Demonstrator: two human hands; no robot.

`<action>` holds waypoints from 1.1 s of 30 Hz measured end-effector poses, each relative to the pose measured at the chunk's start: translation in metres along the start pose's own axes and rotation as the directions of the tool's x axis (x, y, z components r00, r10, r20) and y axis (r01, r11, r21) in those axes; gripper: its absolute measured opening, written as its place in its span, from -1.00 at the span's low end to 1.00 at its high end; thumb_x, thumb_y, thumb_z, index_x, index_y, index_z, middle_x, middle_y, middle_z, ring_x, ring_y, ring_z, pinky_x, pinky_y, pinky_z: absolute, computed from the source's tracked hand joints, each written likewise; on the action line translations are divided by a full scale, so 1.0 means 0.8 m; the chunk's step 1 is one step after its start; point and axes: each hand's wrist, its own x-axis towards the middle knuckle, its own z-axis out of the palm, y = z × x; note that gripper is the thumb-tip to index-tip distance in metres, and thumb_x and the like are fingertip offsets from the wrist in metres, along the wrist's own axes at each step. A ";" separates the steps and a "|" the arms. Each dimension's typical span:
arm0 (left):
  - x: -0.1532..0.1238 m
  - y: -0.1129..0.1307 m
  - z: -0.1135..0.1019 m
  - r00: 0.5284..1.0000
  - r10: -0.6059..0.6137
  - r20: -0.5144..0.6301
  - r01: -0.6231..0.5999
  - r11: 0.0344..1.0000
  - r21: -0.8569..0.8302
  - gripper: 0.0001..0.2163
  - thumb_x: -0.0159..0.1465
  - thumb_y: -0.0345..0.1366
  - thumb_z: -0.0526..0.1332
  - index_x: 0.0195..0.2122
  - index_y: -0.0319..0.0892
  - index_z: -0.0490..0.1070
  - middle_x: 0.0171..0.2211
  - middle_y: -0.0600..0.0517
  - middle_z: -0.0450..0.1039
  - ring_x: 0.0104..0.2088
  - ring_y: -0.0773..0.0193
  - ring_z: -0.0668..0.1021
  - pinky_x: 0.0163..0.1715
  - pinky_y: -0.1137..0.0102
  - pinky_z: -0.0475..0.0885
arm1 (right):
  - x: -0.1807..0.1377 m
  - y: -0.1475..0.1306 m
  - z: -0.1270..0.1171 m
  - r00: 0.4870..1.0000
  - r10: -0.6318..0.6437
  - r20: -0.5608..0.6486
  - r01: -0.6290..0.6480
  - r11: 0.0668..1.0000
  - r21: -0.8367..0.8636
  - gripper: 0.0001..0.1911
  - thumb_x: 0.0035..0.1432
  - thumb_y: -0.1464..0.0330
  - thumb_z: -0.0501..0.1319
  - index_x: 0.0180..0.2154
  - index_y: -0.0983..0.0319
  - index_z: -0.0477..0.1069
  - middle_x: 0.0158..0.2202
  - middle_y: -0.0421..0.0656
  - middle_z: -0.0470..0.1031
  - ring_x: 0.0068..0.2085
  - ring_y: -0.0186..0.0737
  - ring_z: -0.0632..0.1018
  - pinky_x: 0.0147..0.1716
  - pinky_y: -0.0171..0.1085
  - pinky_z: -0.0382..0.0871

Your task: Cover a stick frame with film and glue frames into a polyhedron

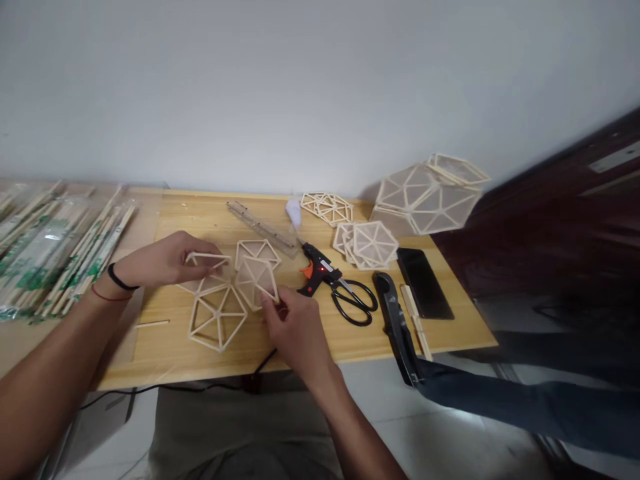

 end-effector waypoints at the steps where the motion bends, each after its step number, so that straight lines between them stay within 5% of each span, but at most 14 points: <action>1: 0.000 0.001 0.000 1.000 -0.001 0.001 0.001 1.000 0.002 -0.72 0.29 -0.20 0.21 -0.14 -0.23 0.63 -0.33 0.01 0.63 -0.39 0.28 0.54 -0.38 0.47 0.33 | -0.002 0.000 -0.001 1.000 -0.010 0.000 0.010 1.000 -0.011 -0.66 0.38 0.23 0.16 -0.42 0.22 0.49 -0.55 -0.17 0.56 -0.51 -0.23 0.57 -0.47 -0.31 0.34; 33: 0.002 0.007 0.006 0.999 0.053 0.001 -0.053 0.998 0.014 -0.80 0.30 -0.24 0.19 -0.25 -0.21 0.57 -0.35 0.03 0.60 -0.38 0.30 0.55 -0.36 0.45 0.34 | -0.020 0.009 0.026 0.955 -0.277 -0.109 0.262 0.955 -0.137 -0.82 0.40 0.41 0.18 -0.30 0.22 0.50 -0.42 -0.17 0.58 -0.39 -0.21 0.58 -0.35 -0.29 0.36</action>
